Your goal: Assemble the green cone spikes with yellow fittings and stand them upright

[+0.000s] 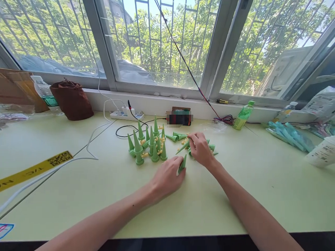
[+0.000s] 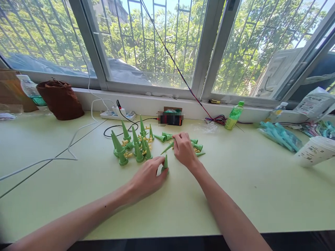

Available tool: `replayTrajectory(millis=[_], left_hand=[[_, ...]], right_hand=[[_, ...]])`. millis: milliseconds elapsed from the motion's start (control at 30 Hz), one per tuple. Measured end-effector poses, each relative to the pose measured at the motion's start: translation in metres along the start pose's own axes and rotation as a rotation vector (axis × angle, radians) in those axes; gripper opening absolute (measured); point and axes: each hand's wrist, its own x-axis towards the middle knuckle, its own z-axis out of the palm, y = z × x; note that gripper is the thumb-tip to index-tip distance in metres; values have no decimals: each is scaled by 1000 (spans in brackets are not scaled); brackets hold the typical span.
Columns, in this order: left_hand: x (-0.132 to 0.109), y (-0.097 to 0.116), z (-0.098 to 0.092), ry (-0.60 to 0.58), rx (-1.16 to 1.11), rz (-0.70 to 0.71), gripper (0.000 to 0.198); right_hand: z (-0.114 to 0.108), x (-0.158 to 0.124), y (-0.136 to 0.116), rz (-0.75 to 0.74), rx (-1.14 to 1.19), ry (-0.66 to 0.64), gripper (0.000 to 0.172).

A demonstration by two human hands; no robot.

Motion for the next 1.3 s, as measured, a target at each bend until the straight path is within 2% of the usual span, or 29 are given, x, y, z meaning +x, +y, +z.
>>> replayTrajectory(millis=[133, 300, 600, 733, 967, 1167, 1300], left_hand=[[-2, 3, 0, -40, -26, 78, 6], [-4, 3, 2, -27, -31, 117, 7], [1, 2, -5, 138, -76, 8, 8], [4, 0, -5, 158, -77, -21, 9], [5, -9, 0, 122, -55, -27, 12], [6, -12, 0, 99, -74, -58, 5], [6, -10, -1, 82, -75, -67, 2]], right_hand=[[5, 1, -4, -72, -71, -112, 28], [3, 0, -5, -127, -114, -191, 34], [6, -4, -6, -197, -127, -260, 34], [10, -5, -3, -204, -151, -265, 34], [22, -2, 3, -178, -202, -268, 38], [23, -3, -2, -165, -227, -293, 33], [18, -1, 1, -116, -188, -219, 35]])
